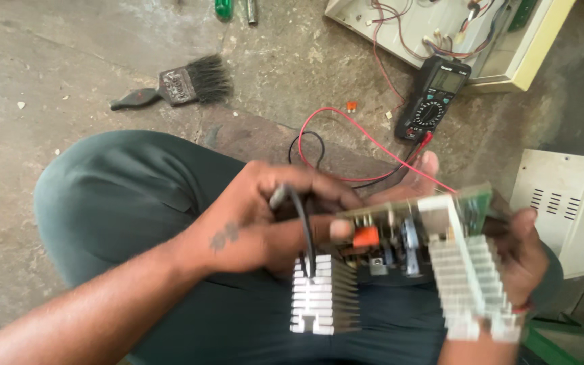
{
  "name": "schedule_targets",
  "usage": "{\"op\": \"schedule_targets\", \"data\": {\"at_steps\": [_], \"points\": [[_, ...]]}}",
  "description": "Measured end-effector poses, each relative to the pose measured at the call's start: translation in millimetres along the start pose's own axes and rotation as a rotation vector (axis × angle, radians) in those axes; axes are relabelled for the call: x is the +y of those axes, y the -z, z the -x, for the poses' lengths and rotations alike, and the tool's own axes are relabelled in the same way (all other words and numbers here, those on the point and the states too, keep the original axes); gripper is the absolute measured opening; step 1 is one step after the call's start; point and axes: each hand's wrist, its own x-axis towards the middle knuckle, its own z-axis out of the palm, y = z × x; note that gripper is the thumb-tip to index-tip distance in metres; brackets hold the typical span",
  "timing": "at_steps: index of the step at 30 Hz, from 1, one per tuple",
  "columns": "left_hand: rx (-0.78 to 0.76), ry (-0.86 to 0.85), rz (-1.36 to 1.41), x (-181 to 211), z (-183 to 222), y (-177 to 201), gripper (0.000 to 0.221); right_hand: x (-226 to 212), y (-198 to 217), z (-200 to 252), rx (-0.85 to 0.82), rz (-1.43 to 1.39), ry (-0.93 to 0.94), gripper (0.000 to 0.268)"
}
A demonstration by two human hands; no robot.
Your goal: The person tests a circuit board with a multimeter and connects wires to a small plastic connector.
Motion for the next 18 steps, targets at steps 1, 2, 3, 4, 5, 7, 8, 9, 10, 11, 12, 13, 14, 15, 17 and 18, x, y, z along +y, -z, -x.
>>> {"op": "schedule_targets", "data": {"at_steps": [1,2,3,4,5,7,8,9,10,11,12,13,14,15,17,18], "points": [[-0.025,-0.082,-0.081,4,2,-1,0.019,0,4,-2,0.023,0.042,-0.025,0.056],[-0.080,-0.176,-0.246,7,2,0,0.020,-4,10,-11,-0.043,-0.043,-0.126,0.057],[-0.134,-0.270,-0.410,11,3,2,0.020,-7,16,-16,-0.110,-0.128,-0.228,0.059],[-0.186,-0.366,-0.576,13,3,2,0.021,-7,22,-16,-0.107,-0.135,-0.175,0.057],[-0.239,-0.379,-0.580,14,4,2,0.020,-7,27,-17,-0.103,-0.142,-0.123,0.055],[-0.345,-0.400,-0.593,15,8,0,0.017,-7,39,-20,-0.155,-0.192,-0.044,0.054],[-0.370,-0.435,-0.628,13,9,0,0.016,-10,44,-21,-0.207,-0.233,-0.020,0.052],[-0.396,-0.470,-0.663,10,9,1,0.016,-14,49,-22,-0.256,-0.260,-0.011,0.052],[-0.408,-0.488,-0.683,7,9,1,0.016,-19,53,-22,-0.303,-0.283,-0.001,0.051],[-0.420,-0.507,-0.702,4,10,1,0.016,-25,57,-23,-0.349,-0.293,-0.006,0.050],[-0.418,-0.511,-0.706,1,11,1,0.016,-26,60,-22,-0.365,-0.300,0.009,0.050],[-0.417,-0.515,-0.710,-1,12,2,0.016,-28,62,-21,-0.381,-0.307,0.025,0.050],[-0.413,-0.521,-0.716,-3,12,2,0.017,-28,64,-21,-0.372,-0.311,0.060,0.051],[-0.411,-0.526,-0.722,-4,13,3,0.017,-28,64,-20,-0.377,-0.311,0.079,0.052],[-0.408,-0.545,-0.752,-5,14,4,0.016,-27,62,-20,-0.407,-0.309,0.099,0.051],[-0.407,-0.558,-0.774,-5,14,4,0.016,-27,60,-21,-0.416,-0.307,0.103,0.051]]}}
